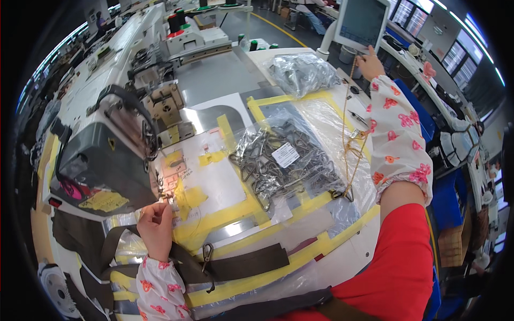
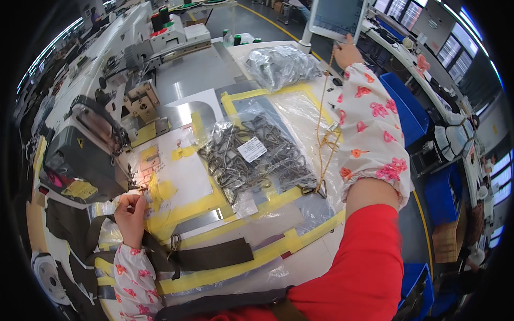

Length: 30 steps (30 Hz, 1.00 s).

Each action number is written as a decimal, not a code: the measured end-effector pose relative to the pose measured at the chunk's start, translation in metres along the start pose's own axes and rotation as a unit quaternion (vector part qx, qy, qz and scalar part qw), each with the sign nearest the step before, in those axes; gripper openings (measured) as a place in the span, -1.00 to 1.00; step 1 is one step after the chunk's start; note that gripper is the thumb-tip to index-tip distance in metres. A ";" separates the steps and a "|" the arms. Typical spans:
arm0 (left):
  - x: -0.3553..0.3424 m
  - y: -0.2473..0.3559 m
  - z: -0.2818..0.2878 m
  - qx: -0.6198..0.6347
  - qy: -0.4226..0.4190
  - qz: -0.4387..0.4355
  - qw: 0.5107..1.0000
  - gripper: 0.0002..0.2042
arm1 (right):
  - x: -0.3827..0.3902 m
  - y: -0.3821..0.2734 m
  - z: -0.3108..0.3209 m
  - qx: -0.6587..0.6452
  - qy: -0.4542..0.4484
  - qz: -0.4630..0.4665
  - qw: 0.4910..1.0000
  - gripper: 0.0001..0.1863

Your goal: Attaching metal clips and hardware to nylon straps using an industrial sewing machine.

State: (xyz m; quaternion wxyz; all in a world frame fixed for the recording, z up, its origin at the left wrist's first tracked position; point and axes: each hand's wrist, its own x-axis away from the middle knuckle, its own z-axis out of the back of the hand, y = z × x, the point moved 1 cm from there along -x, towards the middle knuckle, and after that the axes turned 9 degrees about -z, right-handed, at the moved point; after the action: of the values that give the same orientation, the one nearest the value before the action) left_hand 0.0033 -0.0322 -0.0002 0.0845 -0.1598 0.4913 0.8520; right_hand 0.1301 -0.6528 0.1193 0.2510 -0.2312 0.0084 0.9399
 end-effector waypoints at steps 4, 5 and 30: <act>-0.004 0.008 -0.007 0.061 0.005 0.019 0.998 -0.88 | -0.011 0.044 0.020 -0.083 0.077 0.006 0.994 -0.63; -0.002 0.011 -0.003 0.027 0.005 0.040 0.999 -0.88 | 0.003 0.021 0.026 -0.169 0.086 -0.016 0.982 -0.59; -0.003 0.004 -0.006 0.026 0.013 0.047 0.998 -0.85 | 0.326 -0.331 -0.004 -0.660 -0.512 -0.053 0.547 -0.63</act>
State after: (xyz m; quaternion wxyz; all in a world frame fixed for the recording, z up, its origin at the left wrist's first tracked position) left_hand 0.0058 -0.0395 0.0015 0.0422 -0.1457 0.5210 0.8400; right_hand 0.0394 -0.2119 0.0058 0.0384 0.1889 -0.7569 0.6245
